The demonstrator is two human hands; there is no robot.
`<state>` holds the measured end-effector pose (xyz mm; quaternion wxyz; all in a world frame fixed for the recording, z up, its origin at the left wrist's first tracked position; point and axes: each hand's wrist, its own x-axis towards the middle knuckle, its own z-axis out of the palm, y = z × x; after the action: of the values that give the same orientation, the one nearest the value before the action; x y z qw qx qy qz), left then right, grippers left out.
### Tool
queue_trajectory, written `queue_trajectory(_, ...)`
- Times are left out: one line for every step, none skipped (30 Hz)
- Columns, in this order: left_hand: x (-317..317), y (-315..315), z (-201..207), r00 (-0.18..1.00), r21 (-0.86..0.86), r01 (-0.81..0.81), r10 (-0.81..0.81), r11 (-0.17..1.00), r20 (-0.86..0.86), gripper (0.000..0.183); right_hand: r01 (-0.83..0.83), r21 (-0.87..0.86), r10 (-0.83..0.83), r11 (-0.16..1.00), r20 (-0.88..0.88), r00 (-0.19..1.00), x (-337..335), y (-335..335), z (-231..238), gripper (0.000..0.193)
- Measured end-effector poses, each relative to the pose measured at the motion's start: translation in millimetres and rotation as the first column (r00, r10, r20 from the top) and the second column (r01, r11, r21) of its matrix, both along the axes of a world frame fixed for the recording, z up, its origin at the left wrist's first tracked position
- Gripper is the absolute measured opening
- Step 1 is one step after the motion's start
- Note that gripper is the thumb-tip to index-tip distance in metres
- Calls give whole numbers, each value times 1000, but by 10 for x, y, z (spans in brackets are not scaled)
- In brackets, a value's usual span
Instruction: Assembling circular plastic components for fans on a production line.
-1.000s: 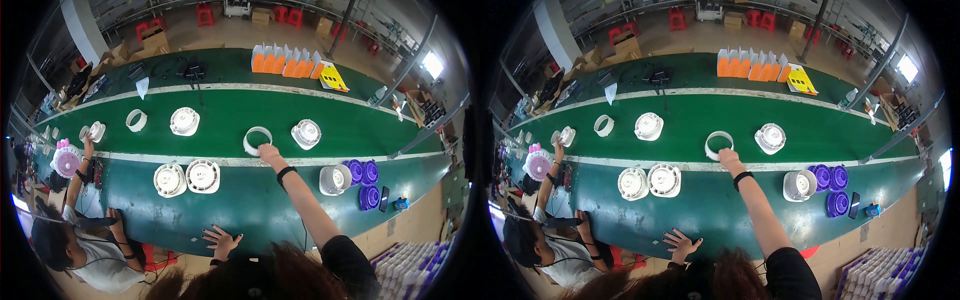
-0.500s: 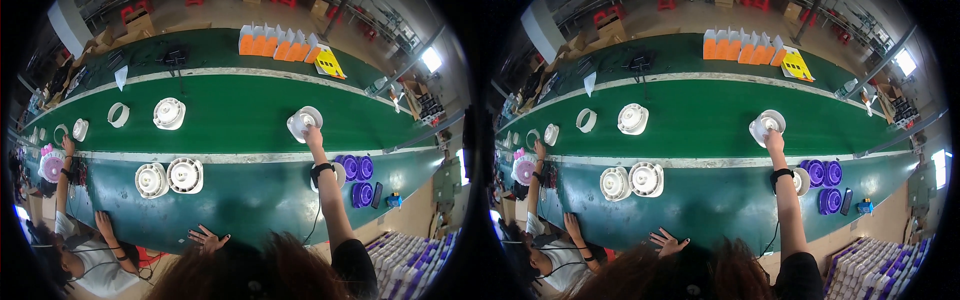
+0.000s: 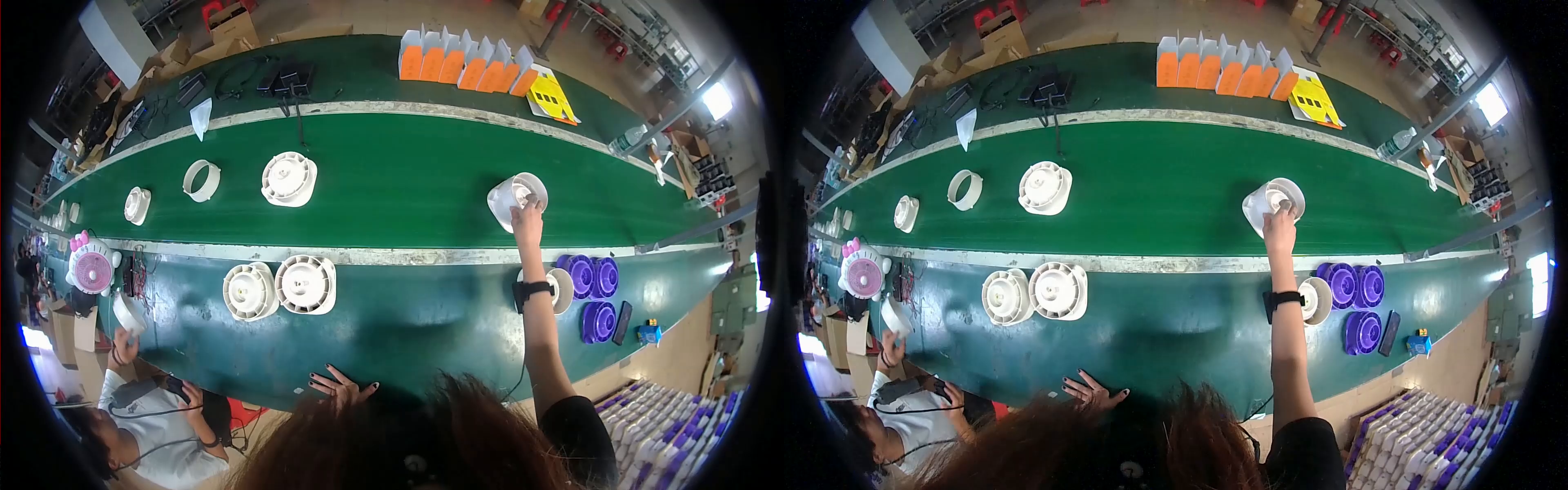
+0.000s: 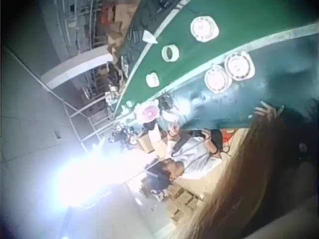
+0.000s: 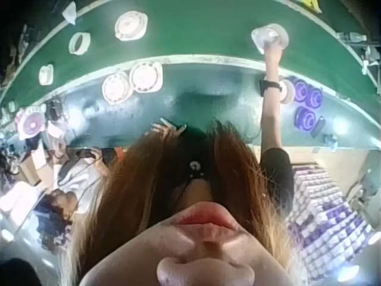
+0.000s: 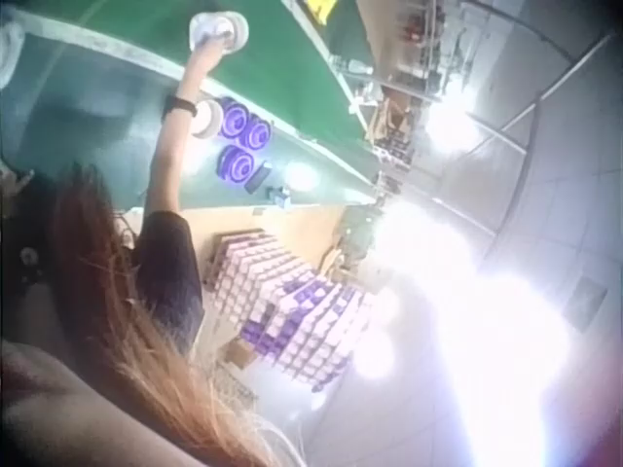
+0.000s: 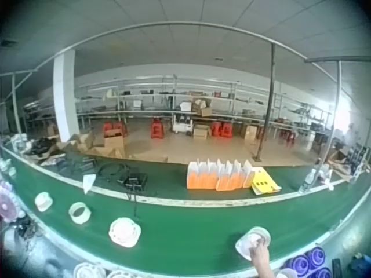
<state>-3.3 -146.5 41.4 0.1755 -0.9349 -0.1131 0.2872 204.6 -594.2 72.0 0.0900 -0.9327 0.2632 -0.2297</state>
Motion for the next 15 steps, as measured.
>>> queue_trajectory(1, 25, 51, 999, -12, -10, 10, 1000, 32, 58, -74, -50, 77, 996, 69, 995, 29, 86, 38, 22)
queue_trajectory(6, 45, 51, 998, -25, -12, 14, 1000, 58, 58, -137, -105, 150, 985, 127, 981, 42, 181, 66, 23)
queue_trajectory(12, 64, 49, 996, -38, -13, 16, 999, 84, 58, -282, -32, 284, 959, 103, 953, 67, 297, 131, 27)
queue_trajectory(16, 87, 44, 994, -54, -3, 9, 999, 108, 57, -260, 27, 260, 965, 5, 966, 117, 413, 120, 30)
queue_trajectory(20, 104, 41, 991, -70, 7, 2, 998, 130, 57, -232, 84, 239, 969, -94, 966, 178, 480, 109, 34)
queue_trajectory(22, 123, 37, 988, -85, 17, -4, 996, 153, 57, -222, 89, 231, 971, -98, 968, 235, 482, 44, 34)
queue_trajectory(46, 130, 28, 984, -104, 31, -12, 994, 178, 57, -67, 441, 119, 895, -93, 989, 304, 437, -58, 36)
queue_trajectory(105, 133, 13, 978, -124, 49, -23, 991, 206, 57, 83, 730, 8, 679, -120, 993, 365, 369, -180, 39)
queue_trajectory(164, 137, -3, 972, -144, 67, -32, 987, 233, 57, 93, 729, -8, 678, -119, 993, 391, 279, -338, 39)
queue_trajectory(248, 143, -30, 964, -163, 85, -40, 983, 262, 57, 128, 806, -139, 578, -57, 989, 431, 175, -500, 35)
queue_trajectory(289, 184, -25, 953, -172, 92, -37, 981, 300, 56, 126, 878, -259, 461, -3, 966, 483, 186, -536, 33)
queue_trajectory(334, 223, -21, 941, -181, 100, -34, 978, 337, 56, 116, 884, -261, 454, 8, 965, 555, 218, -582, 33)
queue_trajectory(372, 257, -31, 933, -195, 112, -36, 974, 359, 56, 54, 965, -460, 257, 73, 885, 605, 291, -615, 32)
queue_trajectory(414, 290, -40, 924, -209, 126, -38, 970, 382, 56, -56, 996, -647, 70, 88, 757, 649, 339, -637, 30)
queue_trajectory(459, 322, -47, 913, -223, 141, -40, 965, 405, 56, -55, 996, -655, 66, 85, 751, 695, 329, -691, 30)
